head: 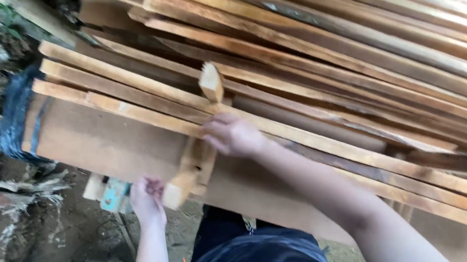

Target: Organizing and tying together long wooden planks into bundles.

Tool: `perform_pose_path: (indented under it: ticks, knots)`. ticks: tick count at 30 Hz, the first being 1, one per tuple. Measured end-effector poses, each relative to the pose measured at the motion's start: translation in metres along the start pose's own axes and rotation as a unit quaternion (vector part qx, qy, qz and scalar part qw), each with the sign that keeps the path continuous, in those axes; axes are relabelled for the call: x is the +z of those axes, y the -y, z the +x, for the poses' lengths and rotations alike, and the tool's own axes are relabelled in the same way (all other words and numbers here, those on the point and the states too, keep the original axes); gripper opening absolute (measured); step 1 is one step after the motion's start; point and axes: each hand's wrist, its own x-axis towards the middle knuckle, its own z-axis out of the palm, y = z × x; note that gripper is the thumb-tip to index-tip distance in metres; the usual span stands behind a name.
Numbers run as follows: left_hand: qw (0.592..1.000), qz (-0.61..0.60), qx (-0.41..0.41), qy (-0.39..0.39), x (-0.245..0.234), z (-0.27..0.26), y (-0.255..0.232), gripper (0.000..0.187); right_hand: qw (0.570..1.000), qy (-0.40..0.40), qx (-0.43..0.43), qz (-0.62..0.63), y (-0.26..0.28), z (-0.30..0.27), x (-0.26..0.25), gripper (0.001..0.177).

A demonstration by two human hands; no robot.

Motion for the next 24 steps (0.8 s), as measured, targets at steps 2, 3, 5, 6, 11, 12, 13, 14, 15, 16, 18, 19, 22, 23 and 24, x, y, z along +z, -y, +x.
perform_pose_path:
  ticks: [2,3,5,6,11,12,13,14,15,16,18,19,22,23,24]
  knots:
    - [0.998,-0.014,0.000,0.057,0.022,0.047,-0.003,0.041,1.000,0.018,0.003,-0.002,0.010,0.040,0.021,0.034]
    - [0.993,-0.028,0.000,0.115,0.030,0.072,-0.004,0.082,0.999,0.035,0.007,-0.004,0.017,0.060,0.034,0.046]
    - [0.994,-0.006,-0.040,0.100,0.091,0.054,-0.049,0.089,0.988,0.119,0.080,-0.064,0.010,0.089,0.074,0.066]
    - [0.993,0.013,-0.079,0.087,0.126,0.046,-0.071,0.097,0.960,0.201,0.149,-0.125,0.002,0.106,0.092,0.087]
    - [0.979,-0.067,-0.186,-0.038,0.190,0.069,-0.102,0.126,0.881,0.330,0.319,-0.117,-0.057,0.167,0.141,0.099]
    - [0.972,-0.100,-0.209,-0.048,0.204,0.056,-0.126,0.134,0.834,0.406,0.370,-0.047,-0.076,0.177,0.148,0.105]
    - [0.971,-0.097,-0.213,-0.049,0.198,0.065,-0.119,0.134,0.832,0.408,0.374,-0.046,-0.070,0.187,0.143,0.105]
    - [0.965,-0.128,-0.228,-0.036,0.192,0.073,-0.111,0.117,0.811,0.412,0.415,-0.002,-0.064,0.197,0.137,0.107]
    - [0.957,-0.160,-0.242,-0.023,0.187,0.078,-0.102,0.104,0.787,0.413,0.455,0.039,-0.060,0.206,0.129,0.109]
    - [0.956,-0.158,-0.248,-0.023,0.195,0.070,-0.121,0.104,0.784,0.415,0.460,0.038,-0.062,0.208,0.130,0.109]
    - [0.956,-0.127,-0.254,-0.065,0.210,0.055,-0.162,0.123,0.747,0.431,0.502,0.074,-0.066,0.215,0.132,0.108]
    - [0.956,-0.128,-0.257,-0.068,0.207,0.065,-0.149,0.123,0.745,0.433,0.502,0.074,-0.070,0.214,0.137,0.108]
    - [0.953,-0.146,-0.254,-0.084,0.201,0.080,-0.128,0.124,0.720,0.457,0.516,0.086,-0.082,0.211,0.149,0.116]
    - [0.952,-0.145,-0.256,-0.084,0.201,0.078,-0.132,0.120,0.717,0.459,0.516,0.093,-0.086,0.209,0.153,0.118]
    - [0.951,-0.144,-0.259,-0.084,0.202,0.076,-0.136,0.116,0.715,0.461,0.516,0.099,-0.090,0.206,0.156,0.119]
